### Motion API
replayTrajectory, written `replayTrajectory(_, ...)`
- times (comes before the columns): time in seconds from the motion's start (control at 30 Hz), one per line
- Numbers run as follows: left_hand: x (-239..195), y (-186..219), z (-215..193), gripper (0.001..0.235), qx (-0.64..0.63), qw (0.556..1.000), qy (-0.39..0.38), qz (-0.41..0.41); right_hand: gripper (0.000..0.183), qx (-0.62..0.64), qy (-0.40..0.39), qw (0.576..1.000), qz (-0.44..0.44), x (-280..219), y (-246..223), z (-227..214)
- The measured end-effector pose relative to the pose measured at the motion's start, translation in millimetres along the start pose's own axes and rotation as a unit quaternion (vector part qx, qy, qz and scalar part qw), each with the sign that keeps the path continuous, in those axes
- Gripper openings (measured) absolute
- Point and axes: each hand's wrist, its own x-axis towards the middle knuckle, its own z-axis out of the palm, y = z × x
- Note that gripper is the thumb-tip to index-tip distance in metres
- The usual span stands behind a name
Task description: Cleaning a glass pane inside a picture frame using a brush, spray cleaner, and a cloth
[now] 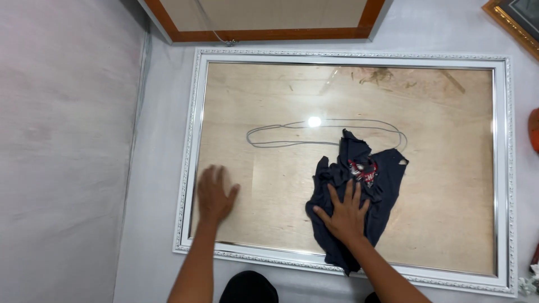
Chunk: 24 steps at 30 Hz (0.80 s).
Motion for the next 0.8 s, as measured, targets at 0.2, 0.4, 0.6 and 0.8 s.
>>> replayTrajectory(0.2, 80.5, -68.6, -82.5, 0.134, -0.146, 0.940, -0.089, -0.294, 0.110, 0.015, -0.008, 0.997, 0.074, 116.0, -13.5, -60.1)
replayTrajectory(0.4, 111.3, -105.4, -60.1, 0.143, -0.153, 0.909, -0.219, -0.320, 0.110, 0.020, -0.021, 0.989, 0.142, 268.0, 27.0, -71.3)
replayTrajectory(0.6, 120.6, -104.6, -66.7, 0.143, -0.142, 0.903, -0.245, -0.324, 0.082, 0.009, 0.018, 0.990, 0.142, 309.3, 0.6, -44.0)
replayTrajectory(0.8, 118.4, -105.0, -67.5, 0.152, -0.169, 0.900, -0.227, -0.331, 0.063, -0.027, 0.042, 0.964, -0.262, 96.5, -130.9, 27.3)
